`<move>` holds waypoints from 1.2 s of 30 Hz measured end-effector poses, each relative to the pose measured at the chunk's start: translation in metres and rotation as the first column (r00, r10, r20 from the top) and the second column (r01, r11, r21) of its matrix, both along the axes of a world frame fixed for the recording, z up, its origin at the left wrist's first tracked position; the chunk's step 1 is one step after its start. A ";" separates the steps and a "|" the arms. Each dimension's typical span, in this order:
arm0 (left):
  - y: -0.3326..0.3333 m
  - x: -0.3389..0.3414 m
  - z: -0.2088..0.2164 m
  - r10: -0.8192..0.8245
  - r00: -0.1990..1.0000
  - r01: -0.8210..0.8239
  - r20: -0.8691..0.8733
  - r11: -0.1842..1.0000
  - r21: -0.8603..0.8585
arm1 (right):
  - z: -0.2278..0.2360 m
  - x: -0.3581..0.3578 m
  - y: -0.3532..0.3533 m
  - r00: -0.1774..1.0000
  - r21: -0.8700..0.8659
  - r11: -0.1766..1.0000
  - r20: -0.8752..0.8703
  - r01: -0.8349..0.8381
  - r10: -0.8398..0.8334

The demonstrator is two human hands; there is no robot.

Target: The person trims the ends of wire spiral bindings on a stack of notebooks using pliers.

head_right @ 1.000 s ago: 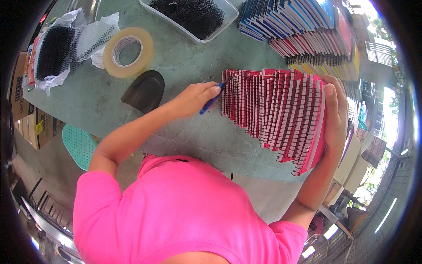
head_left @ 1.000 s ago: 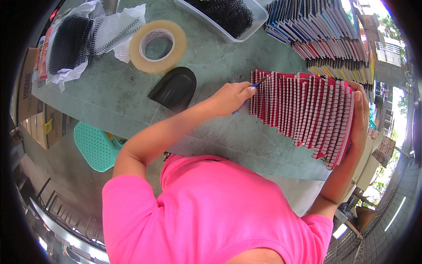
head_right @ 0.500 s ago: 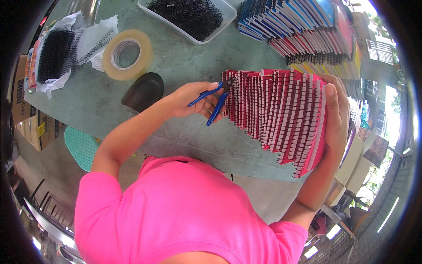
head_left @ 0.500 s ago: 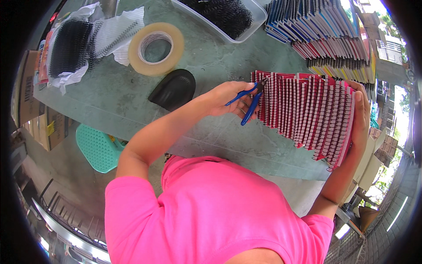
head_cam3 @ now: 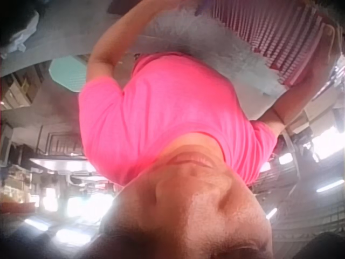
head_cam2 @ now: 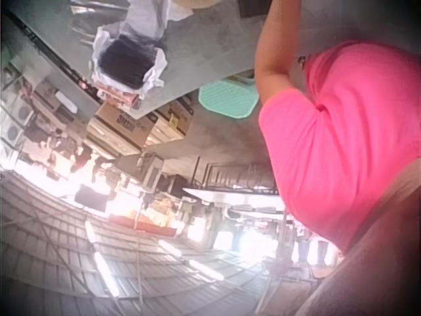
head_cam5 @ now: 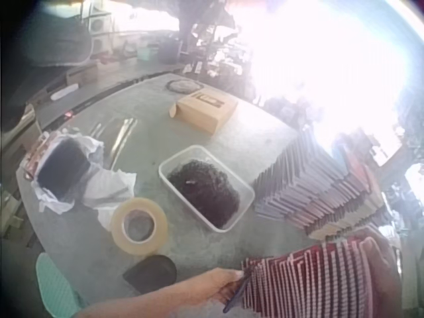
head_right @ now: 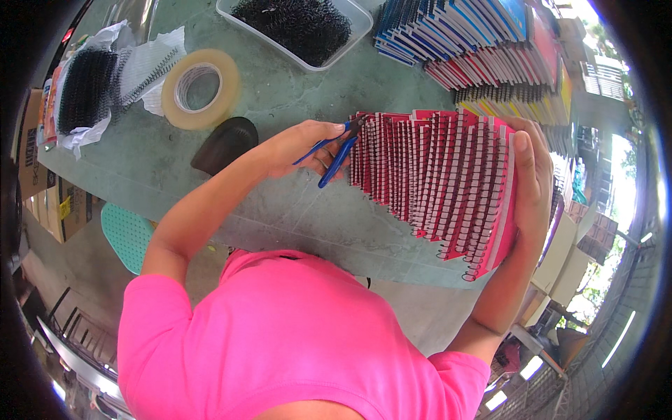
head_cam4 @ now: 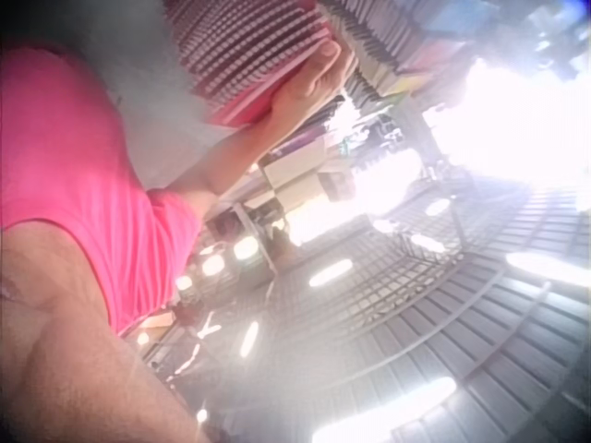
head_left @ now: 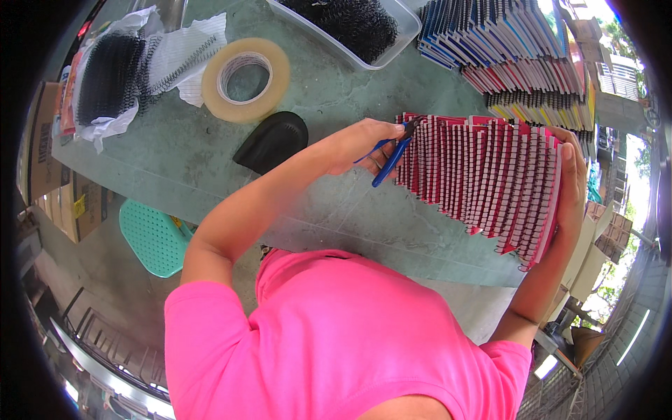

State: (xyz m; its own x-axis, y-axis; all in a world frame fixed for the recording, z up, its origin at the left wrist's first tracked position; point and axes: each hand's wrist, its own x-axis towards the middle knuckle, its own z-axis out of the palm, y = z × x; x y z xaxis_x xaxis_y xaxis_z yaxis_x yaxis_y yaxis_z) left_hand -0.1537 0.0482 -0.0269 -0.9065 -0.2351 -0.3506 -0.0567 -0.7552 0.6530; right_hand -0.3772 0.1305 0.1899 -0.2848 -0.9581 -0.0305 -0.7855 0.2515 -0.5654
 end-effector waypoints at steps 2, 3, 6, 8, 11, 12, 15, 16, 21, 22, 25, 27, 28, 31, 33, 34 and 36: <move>-0.002 -0.004 0.001 -0.002 1.000 0.002 0.000 0.997 0.082 | 0.001 0.004 -0.001 1.000 -0.005 1.000 -0.019 -0.017 0.017; -0.003 -0.006 0.001 -0.002 1.000 0.002 0.000 0.992 0.124 | 0.002 0.006 -0.002 0.999 -0.008 1.000 -0.030 -0.027 0.026; -0.006 -0.012 0.004 0.015 0.973 0.107 0.228 0.853 -0.511 | 0.000 0.006 -0.001 1.000 0.003 1.000 0.019 -0.007 0.007; 0.004 -0.014 -0.009 0.177 0.975 0.012 0.134 0.557 -0.830 | 0.000 0.005 -0.001 1.000 -0.004 1.000 0.014 -0.019 0.019; 0.003 -0.011 -0.012 0.158 0.986 -0.102 0.052 0.821 -0.561 | -0.001 0.001 -0.001 1.000 -0.021 0.999 -0.002 -0.024 0.024; 0.000 -0.008 -0.007 0.121 0.992 -0.106 0.032 0.952 -0.288 | -0.002 0.000 0.000 1.000 -0.025 0.999 -0.008 -0.021 0.021; -0.008 -0.005 -0.001 -0.027 1.000 0.026 -0.008 0.995 -0.094 | -0.001 0.003 -0.001 1.000 -0.002 1.000 0.028 0.006 -0.006; -0.009 -0.004 0.000 -0.028 1.000 0.028 -0.002 0.999 -0.046 | -0.002 0.003 -0.001 1.000 -0.006 1.000 0.020 0.001 -0.001; -0.008 -0.003 0.002 -0.041 0.997 0.049 -0.063 0.989 0.139 | -0.002 0.001 0.000 1.000 -0.022 1.000 0.002 -0.013 0.014; -0.007 -0.003 0.002 -0.045 0.997 0.053 -0.058 0.988 0.142 | -0.001 0.001 0.000 1.000 -0.018 1.000 0.002 -0.015 0.015; -0.007 -0.005 -0.001 -0.050 0.997 0.059 -0.059 0.985 0.165 | -0.001 0.001 0.000 1.000 -0.010 1.000 0.003 -0.014 0.014; -0.006 -0.009 -0.005 -0.037 0.996 0.053 -0.083 0.978 0.201 | -0.001 0.000 0.000 1.000 -0.004 1.000 0.002 -0.013 0.013; -0.002 -0.012 -0.009 0.050 0.999 -0.049 -0.003 0.961 -0.272 | -0.001 0.001 -0.001 1.000 -0.007 1.000 0.003 -0.023 0.023; 0.009 -0.017 -0.019 0.256 0.966 -0.071 0.025 0.358 -0.931 | -0.001 0.003 -0.001 1.000 0.000 1.000 -0.005 -0.022 0.022; 0.006 -0.016 -0.014 0.228 0.972 -0.043 0.062 0.429 -0.902 | -0.001 0.002 -0.002 1.000 0.005 1.000 -0.018 0.006 -0.006; 0.004 -0.015 -0.011 0.213 0.974 -0.028 0.080 0.464 -0.885 | 0.000 0.002 -0.002 0.999 -0.001 1.000 -0.034 0.000 0.000; 0.002 -0.009 -0.006 0.181 0.976 0.005 0.121 0.539 -0.842 | 0.001 0.004 -0.002 0.998 -0.002 1.000 -0.060 -0.014 0.014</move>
State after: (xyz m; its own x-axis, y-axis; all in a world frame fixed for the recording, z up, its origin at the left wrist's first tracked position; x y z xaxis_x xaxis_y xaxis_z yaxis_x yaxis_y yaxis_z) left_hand -0.1629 0.0504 -0.0331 -0.8097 -0.5790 -0.0955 -0.2007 0.1202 0.9723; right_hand -0.3733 0.1286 0.1907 -0.2723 -0.9622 -0.0118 -0.8214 0.2388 -0.5179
